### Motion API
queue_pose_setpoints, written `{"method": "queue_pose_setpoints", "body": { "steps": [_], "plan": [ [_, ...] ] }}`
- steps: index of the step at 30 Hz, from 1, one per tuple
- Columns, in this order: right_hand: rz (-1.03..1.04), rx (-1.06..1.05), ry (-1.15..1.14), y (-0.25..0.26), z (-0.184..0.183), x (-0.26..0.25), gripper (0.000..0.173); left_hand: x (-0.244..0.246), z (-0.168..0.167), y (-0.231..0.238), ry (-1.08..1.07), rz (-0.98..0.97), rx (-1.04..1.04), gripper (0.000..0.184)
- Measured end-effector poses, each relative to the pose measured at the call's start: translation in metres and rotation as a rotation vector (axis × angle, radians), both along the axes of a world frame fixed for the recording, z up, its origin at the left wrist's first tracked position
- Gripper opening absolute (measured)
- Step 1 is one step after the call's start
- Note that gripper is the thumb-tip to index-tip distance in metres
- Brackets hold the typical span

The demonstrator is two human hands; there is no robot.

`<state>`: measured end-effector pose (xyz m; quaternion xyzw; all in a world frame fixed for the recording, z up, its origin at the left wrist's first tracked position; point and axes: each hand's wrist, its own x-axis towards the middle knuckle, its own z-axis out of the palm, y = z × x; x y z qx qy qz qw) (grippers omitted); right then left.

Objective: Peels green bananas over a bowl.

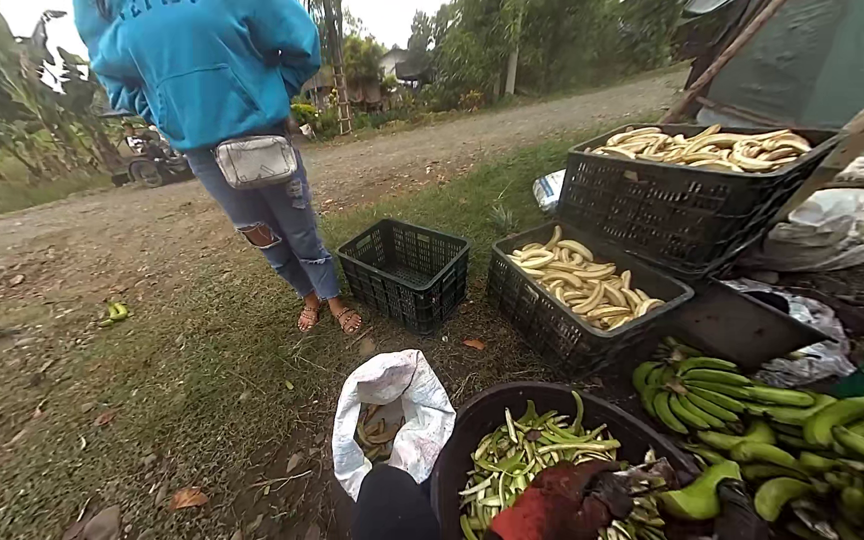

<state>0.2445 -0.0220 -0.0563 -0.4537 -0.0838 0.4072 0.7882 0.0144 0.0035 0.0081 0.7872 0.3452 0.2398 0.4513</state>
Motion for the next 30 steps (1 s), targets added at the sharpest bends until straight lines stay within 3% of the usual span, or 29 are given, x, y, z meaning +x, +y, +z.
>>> {"method": "queue_pose_setpoints", "body": {
  "steps": [3,8,13,17,21,24,26,30],
  "plan": [
    [-0.017,-0.069,-0.037,0.016,0.027,-0.021,0.035,-0.007,0.013,-0.006,0.006,0.065,0.058,0.041],
    [0.034,-0.201,-0.119,0.018,0.05,-0.036,0.042,-0.001,0.009,-0.007,0.155,0.086,0.142,0.042],
    [0.056,-0.147,-0.09,0.014,0.069,-0.052,0.038,0.003,0.014,-0.006,0.241,0.061,0.151,0.046],
    [0.098,-0.104,-0.041,0.013,0.062,-0.055,0.041,0.003,0.015,-0.005,0.283,0.03,0.143,0.048],
    [0.109,-0.188,-0.023,0.005,0.103,-0.068,0.036,0.005,0.017,-0.007,0.298,0.005,0.137,0.05],
    [0.117,-0.248,-0.035,0.007,0.106,-0.071,0.037,0.005,0.018,-0.007,0.294,-0.003,0.159,0.053],
    [0.147,-0.247,-0.011,0.007,0.082,-0.064,0.041,0.004,0.015,-0.003,0.299,-0.031,0.157,0.052],
    [0.215,-0.177,0.167,0.005,0.074,-0.055,0.046,-0.005,-0.002,0.011,0.316,0.056,0.081,0.047]
  ]
}}
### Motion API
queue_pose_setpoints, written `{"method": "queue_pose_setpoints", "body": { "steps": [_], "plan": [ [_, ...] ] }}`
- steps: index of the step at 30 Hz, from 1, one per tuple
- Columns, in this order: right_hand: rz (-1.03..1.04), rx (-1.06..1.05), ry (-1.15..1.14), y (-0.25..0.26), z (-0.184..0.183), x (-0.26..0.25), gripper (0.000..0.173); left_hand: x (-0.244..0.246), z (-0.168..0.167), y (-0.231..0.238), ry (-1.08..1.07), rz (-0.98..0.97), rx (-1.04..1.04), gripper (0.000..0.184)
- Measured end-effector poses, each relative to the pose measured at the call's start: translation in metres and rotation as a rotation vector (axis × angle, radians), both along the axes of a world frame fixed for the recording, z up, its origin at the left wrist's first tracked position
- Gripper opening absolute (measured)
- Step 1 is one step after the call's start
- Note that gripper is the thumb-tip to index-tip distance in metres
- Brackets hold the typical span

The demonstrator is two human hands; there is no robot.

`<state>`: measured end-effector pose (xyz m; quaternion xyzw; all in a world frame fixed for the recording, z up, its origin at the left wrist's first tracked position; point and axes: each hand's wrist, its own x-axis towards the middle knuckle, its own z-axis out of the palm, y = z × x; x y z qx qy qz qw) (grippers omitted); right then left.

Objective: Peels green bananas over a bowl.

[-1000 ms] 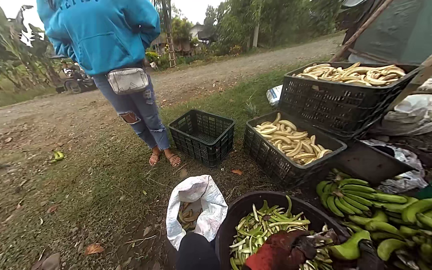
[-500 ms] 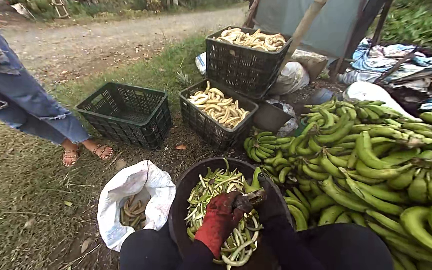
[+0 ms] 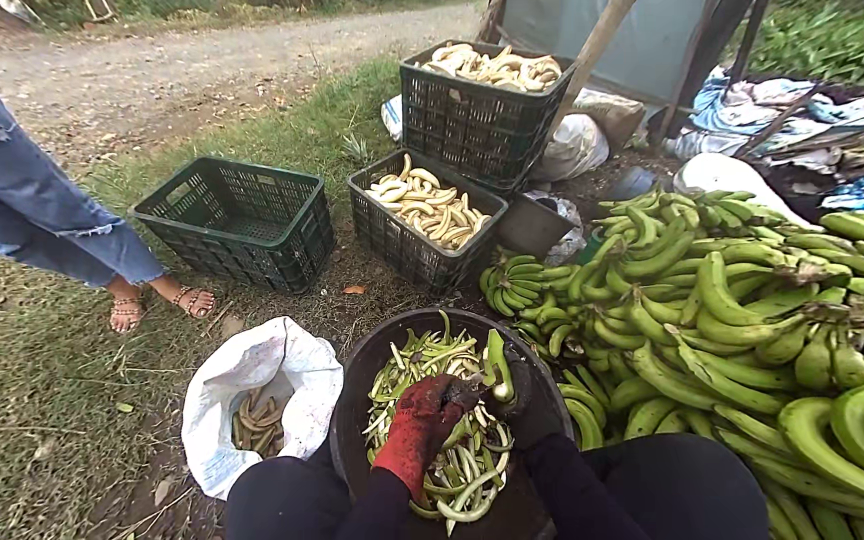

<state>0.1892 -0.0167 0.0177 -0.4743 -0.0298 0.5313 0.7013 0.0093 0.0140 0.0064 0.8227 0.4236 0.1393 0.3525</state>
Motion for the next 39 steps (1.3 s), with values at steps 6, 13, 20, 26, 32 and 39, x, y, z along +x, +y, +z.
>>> {"method": "queue_pose_setpoints", "body": {
  "steps": [6,13,20,26,32,39],
  "plan": [
    [0.072,0.065,-0.157,-0.007,-0.006,0.018,0.043,0.001,0.007,-0.008,-0.034,-0.06,-0.164,0.05],
    [0.219,0.122,-0.058,-0.001,-0.02,0.038,0.045,0.004,0.023,-0.012,0.004,-0.158,-0.235,0.048],
    [0.203,0.071,-0.192,-0.013,0.008,-0.006,0.038,0.012,0.012,-0.002,0.169,-0.004,-0.076,0.048],
    [0.444,-0.163,-0.053,-0.034,-0.024,-0.029,0.053,0.004,0.008,0.036,0.161,0.426,0.012,0.052],
    [0.165,-0.058,-0.233,-0.012,-0.021,-0.006,0.04,0.007,0.017,-0.001,-0.055,0.129,-0.162,0.045],
    [0.089,0.07,-0.227,0.003,0.001,-0.003,0.039,0.011,0.023,-0.013,0.067,0.112,-0.12,0.048]
  ]
}}
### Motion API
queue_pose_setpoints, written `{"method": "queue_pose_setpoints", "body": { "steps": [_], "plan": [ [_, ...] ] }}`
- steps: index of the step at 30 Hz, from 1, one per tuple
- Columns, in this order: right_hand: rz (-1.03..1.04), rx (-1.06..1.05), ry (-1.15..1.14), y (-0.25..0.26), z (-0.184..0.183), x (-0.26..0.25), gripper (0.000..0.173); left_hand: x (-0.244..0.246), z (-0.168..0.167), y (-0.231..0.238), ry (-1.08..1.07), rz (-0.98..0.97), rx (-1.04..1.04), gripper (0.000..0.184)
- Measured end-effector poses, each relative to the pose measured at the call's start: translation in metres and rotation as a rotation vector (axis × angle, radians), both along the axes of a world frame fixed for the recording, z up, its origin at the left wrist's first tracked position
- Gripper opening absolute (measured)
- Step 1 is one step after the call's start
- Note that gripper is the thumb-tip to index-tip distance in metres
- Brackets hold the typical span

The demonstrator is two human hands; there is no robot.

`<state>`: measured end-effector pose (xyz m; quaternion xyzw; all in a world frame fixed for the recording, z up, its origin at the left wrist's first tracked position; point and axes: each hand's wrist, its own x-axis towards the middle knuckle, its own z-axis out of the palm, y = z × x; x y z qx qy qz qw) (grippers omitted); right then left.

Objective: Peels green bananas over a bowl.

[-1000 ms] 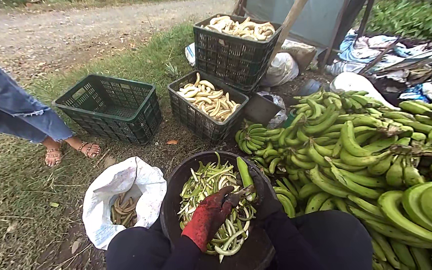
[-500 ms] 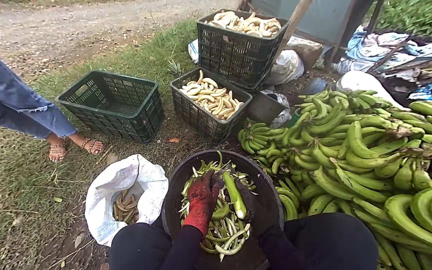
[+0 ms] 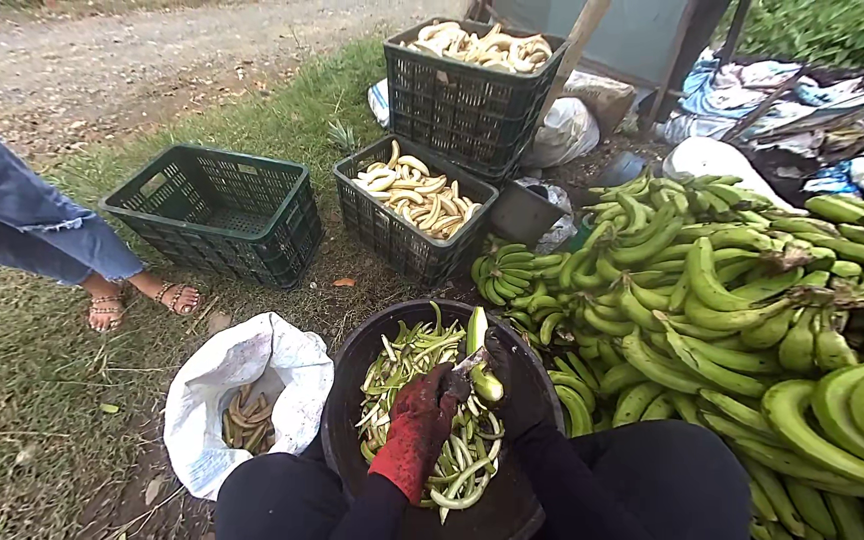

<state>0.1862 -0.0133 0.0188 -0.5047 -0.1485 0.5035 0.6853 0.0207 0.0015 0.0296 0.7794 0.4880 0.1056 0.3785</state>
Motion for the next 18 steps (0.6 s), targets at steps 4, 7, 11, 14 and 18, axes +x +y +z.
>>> {"method": "queue_pose_setpoints", "body": {
  "steps": [4,7,11,14,18],
  "plan": [
    [0.482,-0.074,0.028,-0.033,-0.03,-0.014,0.046,-0.007,-0.002,0.044,0.109,0.209,0.11,0.051],
    [0.497,-0.061,0.103,-0.035,-0.044,-0.007,0.048,-0.008,-0.002,0.043,0.028,0.214,0.115,0.049],
    [-0.049,-0.003,-0.024,-0.005,-0.014,-0.001,0.04,0.002,-0.001,0.007,0.006,0.011,0.056,0.048],
    [-0.381,-0.037,-0.104,0.023,-0.015,0.012,0.044,0.005,0.003,-0.011,0.016,-0.022,0.059,0.05],
    [-0.557,-0.135,-0.281,0.037,-0.015,0.016,0.051,0.008,0.009,-0.009,0.074,0.032,0.035,0.051]
  ]
}}
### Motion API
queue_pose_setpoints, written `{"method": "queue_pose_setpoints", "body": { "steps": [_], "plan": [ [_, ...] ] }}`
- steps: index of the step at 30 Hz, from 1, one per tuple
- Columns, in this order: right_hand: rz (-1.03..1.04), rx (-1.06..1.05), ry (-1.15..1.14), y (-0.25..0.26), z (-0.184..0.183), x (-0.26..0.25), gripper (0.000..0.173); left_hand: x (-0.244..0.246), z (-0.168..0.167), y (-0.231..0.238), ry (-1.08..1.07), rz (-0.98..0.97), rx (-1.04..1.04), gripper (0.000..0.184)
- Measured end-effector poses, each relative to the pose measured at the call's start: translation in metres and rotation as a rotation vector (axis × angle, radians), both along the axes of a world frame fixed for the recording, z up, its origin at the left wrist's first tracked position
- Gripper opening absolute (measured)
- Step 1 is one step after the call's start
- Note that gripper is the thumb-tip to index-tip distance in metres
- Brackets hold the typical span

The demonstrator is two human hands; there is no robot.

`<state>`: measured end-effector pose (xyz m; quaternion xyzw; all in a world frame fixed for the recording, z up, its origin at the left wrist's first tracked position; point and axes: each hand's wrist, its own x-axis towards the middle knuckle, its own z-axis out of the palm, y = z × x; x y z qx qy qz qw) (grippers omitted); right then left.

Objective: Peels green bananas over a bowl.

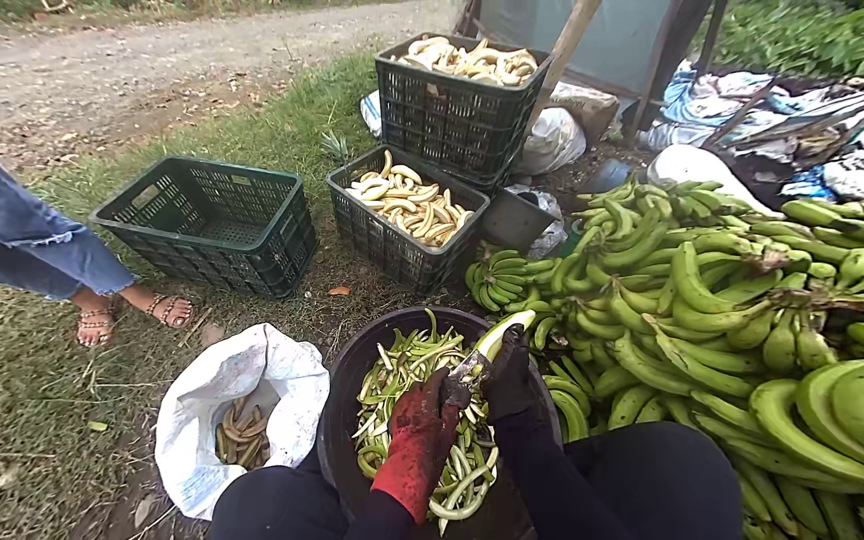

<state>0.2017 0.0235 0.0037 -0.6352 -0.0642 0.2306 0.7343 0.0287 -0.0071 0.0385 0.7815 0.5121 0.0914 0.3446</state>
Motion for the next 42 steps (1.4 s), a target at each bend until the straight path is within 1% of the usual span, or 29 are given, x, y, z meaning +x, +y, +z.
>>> {"method": "queue_pose_setpoints", "body": {
  "steps": [2,3,5,8,9,10,13,16,17,18,20,22,23,24,25,26,27,28,29,30,31,32,33,35,36,38,40,42],
  "plan": [
    [0.046,-0.077,-0.058,-0.006,0.007,-0.008,0.048,0.001,-0.001,0.005,0.019,0.026,-0.024,0.05],
    [0.111,-0.113,-0.072,-0.011,0.013,-0.015,0.046,0.001,-0.003,0.01,0.016,0.038,-0.031,0.049],
    [0.385,-0.124,-0.046,-0.029,0.024,-0.027,0.046,0.0,-0.01,0.023,-0.021,0.063,-0.02,0.046],
    [0.918,-0.015,0.108,-0.051,-0.012,-0.022,0.052,-0.005,-0.02,0.046,-0.019,0.105,0.018,0.045],
    [1.06,0.009,0.182,-0.056,-0.019,-0.019,0.052,-0.007,-0.022,0.051,-0.003,0.111,0.033,0.045],
    [1.152,0.008,0.204,-0.06,-0.023,-0.015,0.053,-0.009,-0.023,0.052,0.004,0.107,0.048,0.045],
    [1.265,-0.052,0.088,-0.067,-0.015,0.0,0.056,-0.008,-0.028,0.049,-0.049,0.113,0.06,0.047],
    [1.389,-0.197,0.002,-0.066,-0.006,0.008,0.064,-0.013,-0.035,0.056,-0.104,0.184,0.027,0.049],
    [1.353,-0.186,0.04,-0.066,-0.01,0.01,0.064,-0.014,-0.034,0.056,-0.115,0.177,0.016,0.05],
    [1.27,-0.155,0.083,-0.065,-0.014,0.011,0.061,-0.012,-0.032,0.054,-0.123,0.148,0.009,0.051],
    [1.044,-0.088,0.098,-0.058,-0.014,0.014,0.049,-0.006,-0.025,0.045,-0.121,0.019,0.026,0.049],
    [0.821,-0.061,-0.033,-0.056,0.003,0.009,0.038,-0.002,-0.017,0.031,-0.054,-0.129,0.073,0.046],
    [0.743,-0.05,-0.087,-0.058,0.015,0.004,0.037,0.0,-0.016,0.026,-0.014,-0.166,0.116,0.047],
    [0.737,-0.05,-0.073,-0.062,0.03,-0.003,0.036,0.001,-0.016,0.024,0.014,-0.163,0.158,0.048],
    [0.824,-0.047,-0.008,-0.063,0.034,-0.004,0.036,0.0,-0.017,0.026,0.028,-0.115,0.185,0.049],
    [0.976,-0.037,0.111,-0.062,0.023,-0.001,0.037,-0.001,-0.018,0.032,0.028,-0.027,0.208,0.05],
    [1.125,-0.033,0.215,-0.06,0.008,0.001,0.042,-0.003,-0.018,0.04,0.015,0.071,0.206,0.05],
    [1.214,-0.052,0.274,-0.061,-0.001,0.002,0.05,-0.006,-0.018,0.047,-0.027,0.156,0.178,0.049],
    [1.244,-0.053,0.31,-0.06,-0.009,0.004,0.057,-0.009,-0.02,0.051,-0.093,0.212,0.156,0.048],
    [1.208,-0.044,0.313,-0.059,-0.014,0.007,0.059,-0.011,-0.023,0.05,-0.162,0.225,0.162,0.047],
    [1.124,-0.021,0.3,-0.057,-0.018,0.009,0.057,-0.011,-0.025,0.046,-0.21,0.199,0.158,0.046],
    [1.014,0.003,0.276,-0.053,-0.017,0.01,0.051,-0.009,-0.024,0.041,-0.231,0.141,0.133,0.046],
    [0.897,-0.007,0.206,-0.049,-0.013,0.009,0.047,-0.007,-0.024,0.034,-0.231,0.072,0.115,0.046],
    [0.655,-0.087,0.036,-0.045,0.0,0.002,0.045,-0.001,-0.022,0.02,-0.164,-0.06,0.132,0.047],
    [0.537,-0.056,0.048,-0.04,0.005,-0.002,0.043,0.001,-0.022,0.014,-0.136,-0.101,0.19,0.048],
    [0.384,0.059,0.217,-0.027,0.003,-0.004,0.041,0.003,-0.019,0.006,-0.115,-0.131,0.31,0.05],
    [0.286,0.16,0.418,-0.016,0.006,-0.005,0.045,0.004,-0.02,0.004,-0.123,-0.107,0.425,0.052],
    [0.217,0.166,0.488,-0.009,0.006,-0.005,0.049,0.004,-0.022,0.005,-0.134,-0.061,0.478,0.055]
  ]
}}
